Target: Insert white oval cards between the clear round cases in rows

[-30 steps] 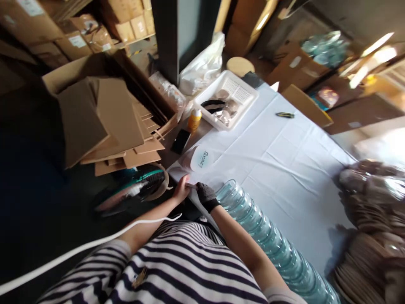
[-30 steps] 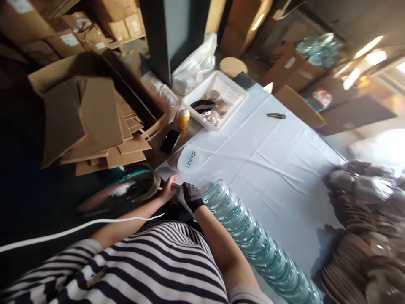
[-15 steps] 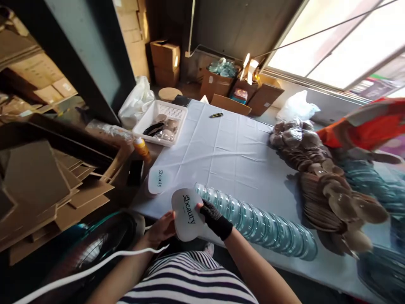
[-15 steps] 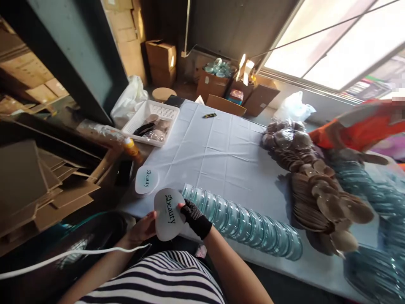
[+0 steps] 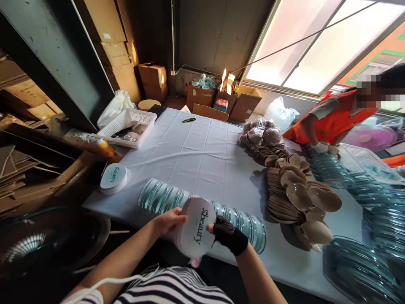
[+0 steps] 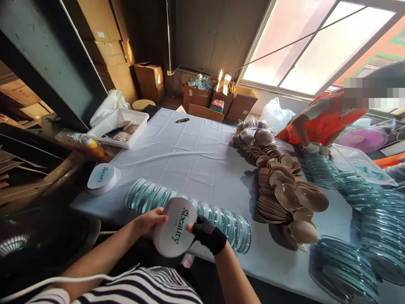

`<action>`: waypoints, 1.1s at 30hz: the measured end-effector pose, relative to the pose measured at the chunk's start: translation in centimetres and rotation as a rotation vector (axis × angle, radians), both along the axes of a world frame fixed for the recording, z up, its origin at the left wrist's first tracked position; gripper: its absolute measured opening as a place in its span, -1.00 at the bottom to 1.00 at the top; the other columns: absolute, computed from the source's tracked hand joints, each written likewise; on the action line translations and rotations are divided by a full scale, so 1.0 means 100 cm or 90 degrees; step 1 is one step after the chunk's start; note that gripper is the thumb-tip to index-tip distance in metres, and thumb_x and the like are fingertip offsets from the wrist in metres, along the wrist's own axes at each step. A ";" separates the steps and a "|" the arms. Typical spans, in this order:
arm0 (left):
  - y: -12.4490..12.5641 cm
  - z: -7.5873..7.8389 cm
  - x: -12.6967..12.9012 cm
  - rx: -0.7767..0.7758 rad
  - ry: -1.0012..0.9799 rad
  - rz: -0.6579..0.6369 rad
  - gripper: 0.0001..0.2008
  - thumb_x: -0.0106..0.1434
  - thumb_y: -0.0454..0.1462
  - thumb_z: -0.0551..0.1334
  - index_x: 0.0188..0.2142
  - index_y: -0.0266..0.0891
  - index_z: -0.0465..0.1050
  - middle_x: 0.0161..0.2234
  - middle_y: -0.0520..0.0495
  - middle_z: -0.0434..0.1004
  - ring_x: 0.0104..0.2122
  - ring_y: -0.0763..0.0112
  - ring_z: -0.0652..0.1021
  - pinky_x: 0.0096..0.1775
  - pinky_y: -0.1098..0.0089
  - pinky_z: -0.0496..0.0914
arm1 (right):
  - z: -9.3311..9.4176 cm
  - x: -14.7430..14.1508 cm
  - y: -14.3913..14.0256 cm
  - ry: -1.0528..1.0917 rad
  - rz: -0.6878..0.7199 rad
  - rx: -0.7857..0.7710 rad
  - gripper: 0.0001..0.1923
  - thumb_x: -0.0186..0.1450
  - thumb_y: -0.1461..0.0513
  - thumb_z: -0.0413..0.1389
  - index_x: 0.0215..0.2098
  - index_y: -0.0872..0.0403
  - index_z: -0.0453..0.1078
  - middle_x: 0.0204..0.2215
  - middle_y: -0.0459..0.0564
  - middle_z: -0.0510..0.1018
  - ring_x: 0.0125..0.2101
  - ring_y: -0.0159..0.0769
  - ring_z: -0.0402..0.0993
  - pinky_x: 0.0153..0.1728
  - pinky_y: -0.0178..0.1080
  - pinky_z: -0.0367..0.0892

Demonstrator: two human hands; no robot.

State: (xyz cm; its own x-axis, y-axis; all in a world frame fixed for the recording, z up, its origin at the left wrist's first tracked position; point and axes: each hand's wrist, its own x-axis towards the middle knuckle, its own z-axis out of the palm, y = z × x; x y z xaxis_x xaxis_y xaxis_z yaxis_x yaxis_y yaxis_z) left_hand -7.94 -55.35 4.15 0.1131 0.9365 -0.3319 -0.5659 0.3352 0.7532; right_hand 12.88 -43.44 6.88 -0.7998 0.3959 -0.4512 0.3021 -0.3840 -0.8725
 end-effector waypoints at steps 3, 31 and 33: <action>0.010 0.001 0.037 0.007 0.024 -0.053 -0.50 -0.09 0.04 0.49 -0.33 -0.34 0.60 -0.40 -0.23 0.61 -0.34 0.12 0.62 -0.22 0.22 0.47 | -0.003 0.044 0.011 0.003 -0.001 -0.032 -0.45 -0.09 -0.10 0.38 -0.31 0.13 0.53 -0.45 0.00 0.58 -0.46 -0.31 0.47 -0.35 -0.19 0.47; 0.075 0.028 0.093 -0.007 0.017 -0.149 -0.41 -0.24 -0.10 0.56 -0.21 -0.37 0.60 -0.28 -0.31 0.65 -0.30 0.01 0.63 -0.23 0.14 0.50 | -0.005 0.111 -0.002 0.136 -0.268 -0.176 -0.31 -0.07 -0.03 0.36 -0.05 0.13 0.43 -0.21 0.16 0.63 -0.09 0.00 0.55 -0.13 -0.01 0.48; 0.075 0.032 0.089 -0.004 0.037 -0.163 -0.42 -0.27 -0.12 0.57 -0.25 -0.36 0.60 -0.32 -0.28 0.65 -0.31 0.01 0.63 -0.25 0.16 0.51 | -0.001 0.112 -0.003 0.131 -0.274 -0.166 -0.26 -0.14 -0.02 0.39 -0.05 0.13 0.44 -0.23 0.15 0.64 -0.10 0.02 0.55 -0.14 -0.02 0.48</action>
State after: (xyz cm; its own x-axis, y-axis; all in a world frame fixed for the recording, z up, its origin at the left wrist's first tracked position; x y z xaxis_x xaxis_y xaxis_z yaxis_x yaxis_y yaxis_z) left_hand 0.92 -47.85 7.36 0.3275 0.8774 -0.3506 -0.4177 0.4673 0.7792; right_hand 24.05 -43.73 6.75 -0.6721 0.6034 -0.4292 -0.0972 -0.6465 -0.7567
